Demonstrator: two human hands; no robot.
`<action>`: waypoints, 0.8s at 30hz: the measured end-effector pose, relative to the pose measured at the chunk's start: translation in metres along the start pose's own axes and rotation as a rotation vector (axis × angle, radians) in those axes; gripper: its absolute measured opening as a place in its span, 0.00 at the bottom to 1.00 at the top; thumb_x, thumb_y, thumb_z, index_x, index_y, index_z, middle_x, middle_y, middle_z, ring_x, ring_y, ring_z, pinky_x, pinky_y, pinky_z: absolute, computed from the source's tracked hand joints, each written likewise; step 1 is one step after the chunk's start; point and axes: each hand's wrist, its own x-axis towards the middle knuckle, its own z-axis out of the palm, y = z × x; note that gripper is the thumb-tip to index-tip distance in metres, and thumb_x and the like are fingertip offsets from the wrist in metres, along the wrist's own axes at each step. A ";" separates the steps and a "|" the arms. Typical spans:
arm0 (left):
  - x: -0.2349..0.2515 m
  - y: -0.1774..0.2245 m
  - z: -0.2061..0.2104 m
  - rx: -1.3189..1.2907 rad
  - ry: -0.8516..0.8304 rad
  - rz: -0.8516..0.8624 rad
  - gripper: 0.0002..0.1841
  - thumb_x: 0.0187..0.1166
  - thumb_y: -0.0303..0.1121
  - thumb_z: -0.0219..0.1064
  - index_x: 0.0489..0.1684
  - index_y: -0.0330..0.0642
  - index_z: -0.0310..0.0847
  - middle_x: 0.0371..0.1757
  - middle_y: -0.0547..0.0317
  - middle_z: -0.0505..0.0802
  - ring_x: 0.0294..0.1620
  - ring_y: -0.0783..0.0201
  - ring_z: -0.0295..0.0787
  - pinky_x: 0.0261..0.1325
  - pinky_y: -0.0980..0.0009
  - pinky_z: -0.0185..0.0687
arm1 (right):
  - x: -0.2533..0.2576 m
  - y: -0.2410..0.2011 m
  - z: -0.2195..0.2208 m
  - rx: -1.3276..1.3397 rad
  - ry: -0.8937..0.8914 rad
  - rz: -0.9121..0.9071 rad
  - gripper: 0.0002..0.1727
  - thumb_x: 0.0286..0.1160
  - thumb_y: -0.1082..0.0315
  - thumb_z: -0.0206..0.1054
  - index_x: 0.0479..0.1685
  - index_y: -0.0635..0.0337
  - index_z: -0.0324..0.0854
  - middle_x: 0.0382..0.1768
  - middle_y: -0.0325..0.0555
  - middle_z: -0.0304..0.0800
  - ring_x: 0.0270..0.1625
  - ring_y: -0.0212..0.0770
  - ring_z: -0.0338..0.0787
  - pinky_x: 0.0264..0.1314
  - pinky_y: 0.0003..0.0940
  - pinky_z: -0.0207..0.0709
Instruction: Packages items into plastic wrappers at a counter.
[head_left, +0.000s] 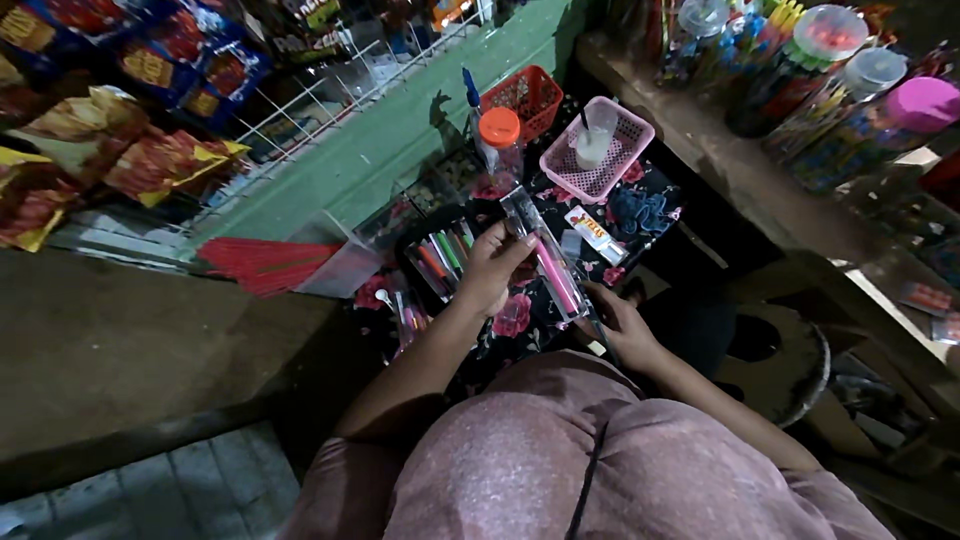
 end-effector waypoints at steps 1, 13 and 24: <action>0.000 0.000 0.000 0.001 -0.001 0.002 0.06 0.86 0.28 0.59 0.54 0.43 0.75 0.41 0.63 0.91 0.39 0.71 0.91 0.41 0.72 0.91 | 0.000 0.000 0.000 -0.003 0.006 -0.003 0.31 0.80 0.61 0.65 0.79 0.68 0.69 0.59 0.48 0.89 0.55 0.23 0.87 0.62 0.23 0.81; 0.003 -0.006 0.000 0.029 0.031 0.034 0.07 0.84 0.25 0.61 0.54 0.40 0.76 0.42 0.62 0.91 0.39 0.70 0.91 0.42 0.71 0.91 | 0.001 0.004 -0.007 -0.085 0.019 0.002 0.28 0.81 0.65 0.66 0.77 0.70 0.73 0.52 0.53 0.92 0.46 0.31 0.91 0.55 0.31 0.85; -0.006 -0.009 0.012 0.054 -0.045 -0.074 0.09 0.85 0.25 0.59 0.58 0.41 0.75 0.43 0.62 0.90 0.38 0.71 0.90 0.39 0.73 0.90 | 0.018 0.006 -0.015 -0.042 -0.103 0.020 0.35 0.75 0.67 0.63 0.85 0.65 0.62 0.62 0.56 0.87 0.54 0.39 0.90 0.59 0.40 0.84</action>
